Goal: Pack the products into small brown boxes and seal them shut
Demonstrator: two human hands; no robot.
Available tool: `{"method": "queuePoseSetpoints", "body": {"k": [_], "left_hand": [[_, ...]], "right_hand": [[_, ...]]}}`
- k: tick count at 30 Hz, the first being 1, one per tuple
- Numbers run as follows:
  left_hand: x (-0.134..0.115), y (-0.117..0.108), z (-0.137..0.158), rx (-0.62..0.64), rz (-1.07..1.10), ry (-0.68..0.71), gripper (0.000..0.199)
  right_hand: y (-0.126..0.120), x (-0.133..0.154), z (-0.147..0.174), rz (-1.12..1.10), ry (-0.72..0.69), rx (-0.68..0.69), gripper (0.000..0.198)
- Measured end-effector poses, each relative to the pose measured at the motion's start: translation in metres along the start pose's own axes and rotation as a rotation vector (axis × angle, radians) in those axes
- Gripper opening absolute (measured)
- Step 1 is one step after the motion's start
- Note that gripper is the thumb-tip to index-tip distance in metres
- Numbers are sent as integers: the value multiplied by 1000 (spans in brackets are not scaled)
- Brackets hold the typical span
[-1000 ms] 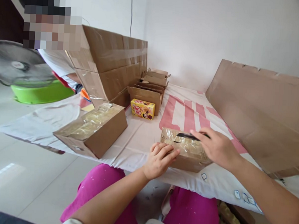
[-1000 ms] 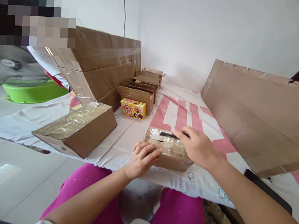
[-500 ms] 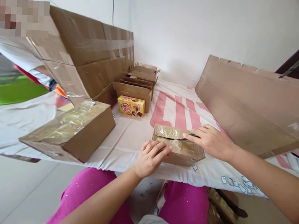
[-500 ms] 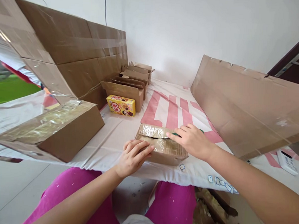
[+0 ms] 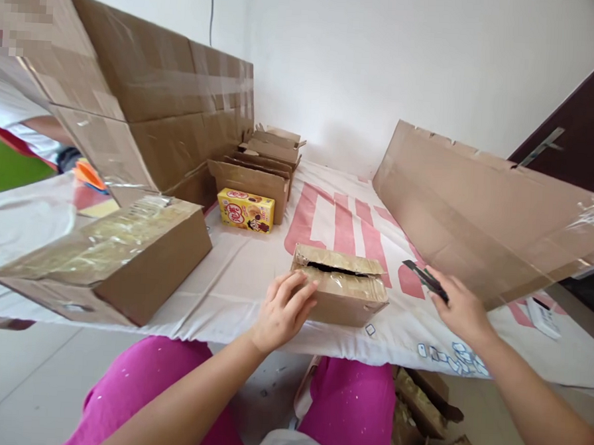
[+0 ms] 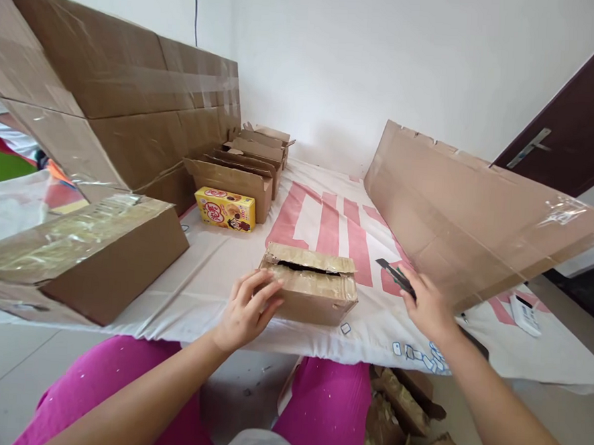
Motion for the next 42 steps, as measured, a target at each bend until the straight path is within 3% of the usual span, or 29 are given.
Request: {"method": "queuePoseSetpoints", "body": {"k": [2, 5, 8, 10, 14, 16, 20, 25, 28, 31, 34, 40, 42], "left_hand": [[12, -3, 2, -39, 35, -117, 50], [33, 1, 5, 6, 112, -287, 49], [43, 7, 6, 87, 197, -349, 44], [46, 8, 8, 108, 218, -356, 45], [46, 11, 10, 142, 237, -376, 46], [45, 12, 11, 147, 245, -383, 46], [45, 12, 9, 152, 247, -379, 47], [44, 12, 8, 184, 263, -370, 52], [44, 9, 8, 159, 300, -364, 52], [38, 1, 5, 95, 386, -292, 44], [31, -8, 2, 64, 413, -188, 34], [24, -20, -1, -40, 310, -69, 35], [27, -22, -2, -77, 357, -73, 31]], "right_hand": [[41, -6, 16, -74, 132, 51, 48], [103, 13, 38, -185, 144, 151, 46], [131, 37, 45, -215, 99, 161, 35], [123, 45, 39, -243, 83, 92, 29], [70, 49, 17, -448, 147, -180, 36], [51, 61, 9, -523, 127, -226, 36], [41, 88, 4, -556, 131, -182, 38], [34, 94, 11, -666, 218, -192, 35], [16, 108, 12, -836, 77, -223, 24], [6, 130, 13, -974, -127, -117, 25], [5, 141, 16, -902, -215, -75, 40], [8, 148, 18, -665, -225, -159, 4], [7, 150, 14, -603, -224, -157, 11]]}}
Point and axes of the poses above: each hand's wrist, its own z-axis away from the middle knuckle, its own y-axis out of the palm, x = y × z, the point moved 8 cm from there along -z, towards the middle knuckle, and after that the axes turned 1 degree about -z, right-handed, at the moved point
